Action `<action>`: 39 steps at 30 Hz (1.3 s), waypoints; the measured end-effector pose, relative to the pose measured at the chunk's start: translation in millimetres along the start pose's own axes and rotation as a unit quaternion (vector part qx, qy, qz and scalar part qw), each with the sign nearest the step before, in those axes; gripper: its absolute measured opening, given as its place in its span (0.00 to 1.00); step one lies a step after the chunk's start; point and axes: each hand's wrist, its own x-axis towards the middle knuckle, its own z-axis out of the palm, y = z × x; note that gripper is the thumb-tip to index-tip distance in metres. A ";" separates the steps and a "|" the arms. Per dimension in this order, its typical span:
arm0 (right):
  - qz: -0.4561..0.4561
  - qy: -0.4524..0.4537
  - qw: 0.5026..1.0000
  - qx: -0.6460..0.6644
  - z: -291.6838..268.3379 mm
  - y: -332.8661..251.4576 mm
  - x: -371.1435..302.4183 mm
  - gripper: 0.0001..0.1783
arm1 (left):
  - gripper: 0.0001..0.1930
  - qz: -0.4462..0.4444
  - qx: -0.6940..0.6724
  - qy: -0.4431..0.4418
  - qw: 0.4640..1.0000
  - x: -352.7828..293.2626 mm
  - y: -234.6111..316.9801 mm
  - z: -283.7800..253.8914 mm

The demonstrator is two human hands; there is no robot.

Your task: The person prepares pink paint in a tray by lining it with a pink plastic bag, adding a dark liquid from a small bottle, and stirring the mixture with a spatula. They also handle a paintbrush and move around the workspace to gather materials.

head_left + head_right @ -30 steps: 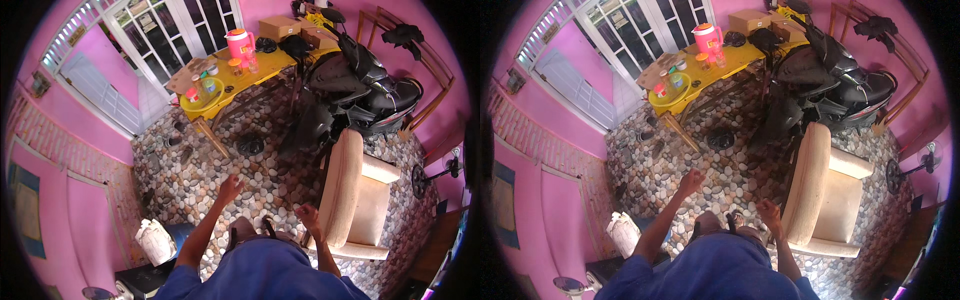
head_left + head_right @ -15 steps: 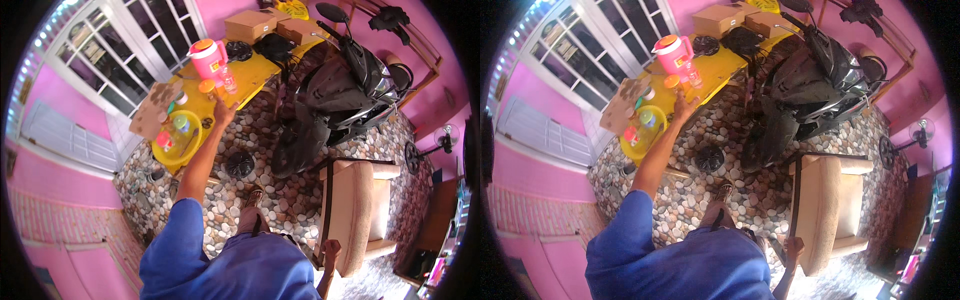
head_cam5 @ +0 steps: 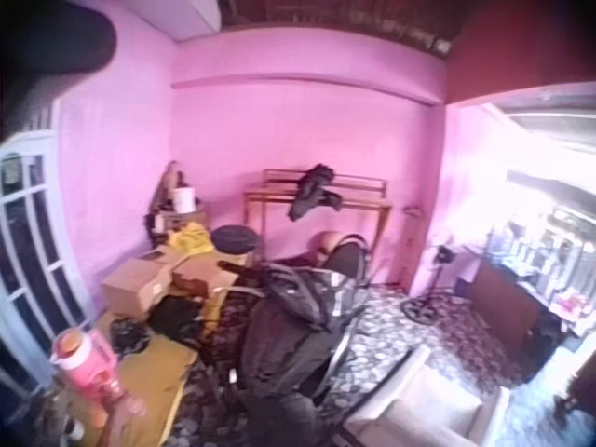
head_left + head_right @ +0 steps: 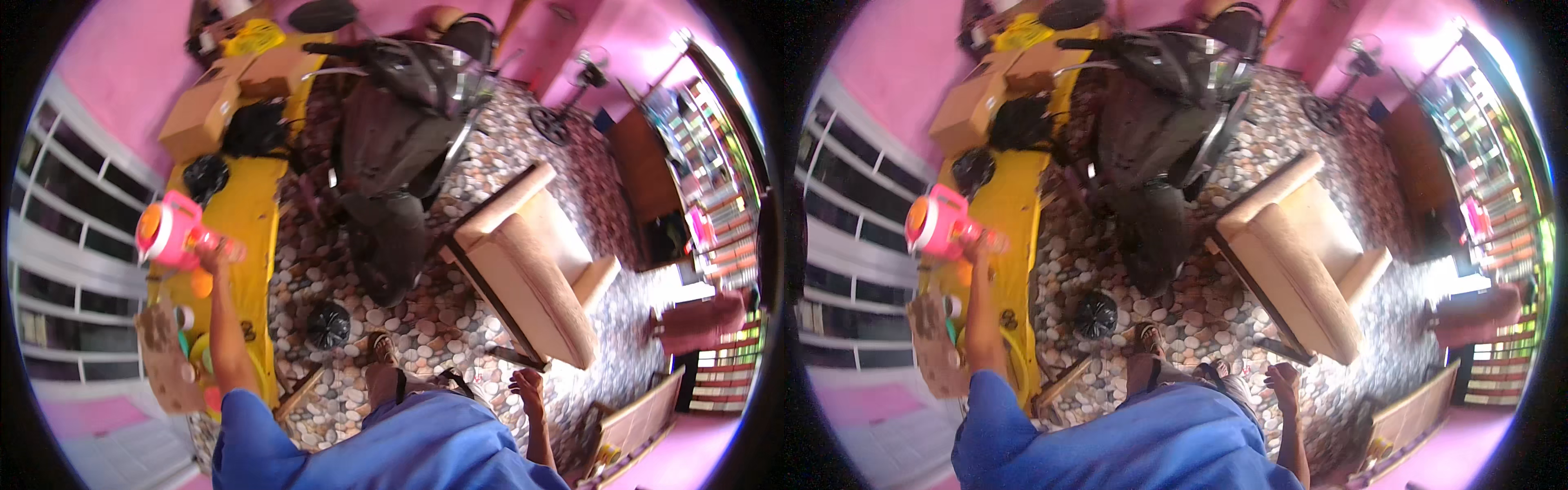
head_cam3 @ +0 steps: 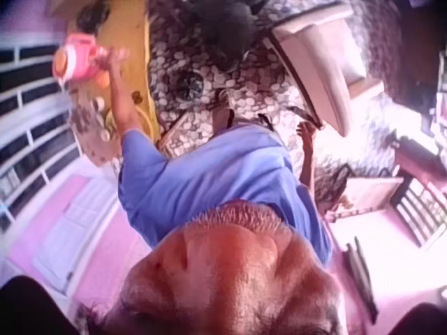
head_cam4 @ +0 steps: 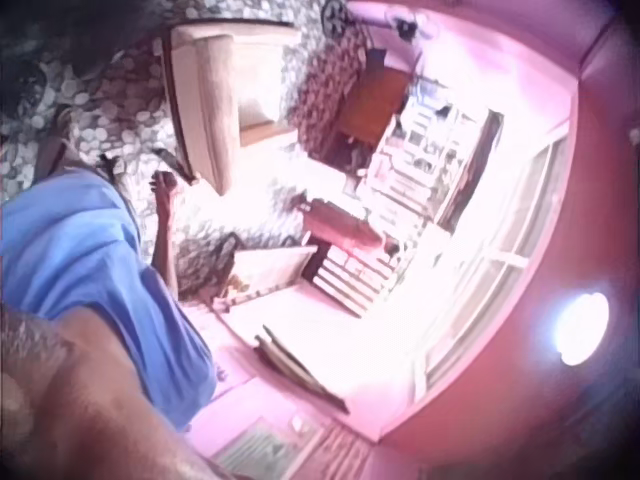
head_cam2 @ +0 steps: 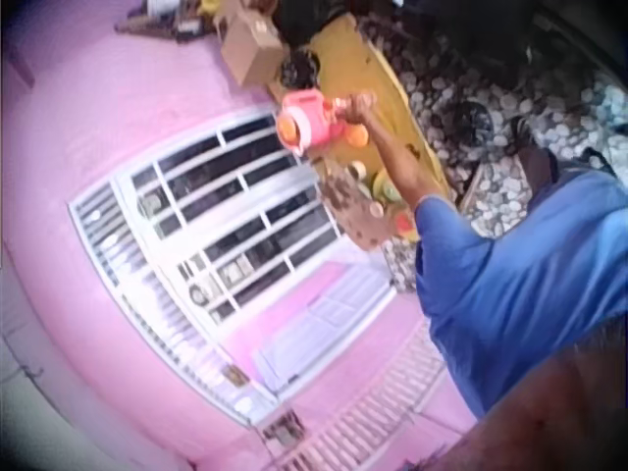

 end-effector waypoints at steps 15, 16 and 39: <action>-0.067 0.068 0.993 -0.065 -21.0 38.1 -39.7 0.13 | 0.28 0.383 -0.120 -0.112 0.909 -301.8 115.2 -136.6; -0.093 0.058 0.992 -0.064 -29.2 35.0 -47.3 0.13 | 0.29 0.412 -0.125 -0.168 0.887 -337.2 124.9 -146.1; -0.254 0.362 0.897 -0.009 -343.0 95.0 -106.6 0.40 | 0.33 0.655 -0.247 -0.686 0.197 -1082.0 339.3 -257.2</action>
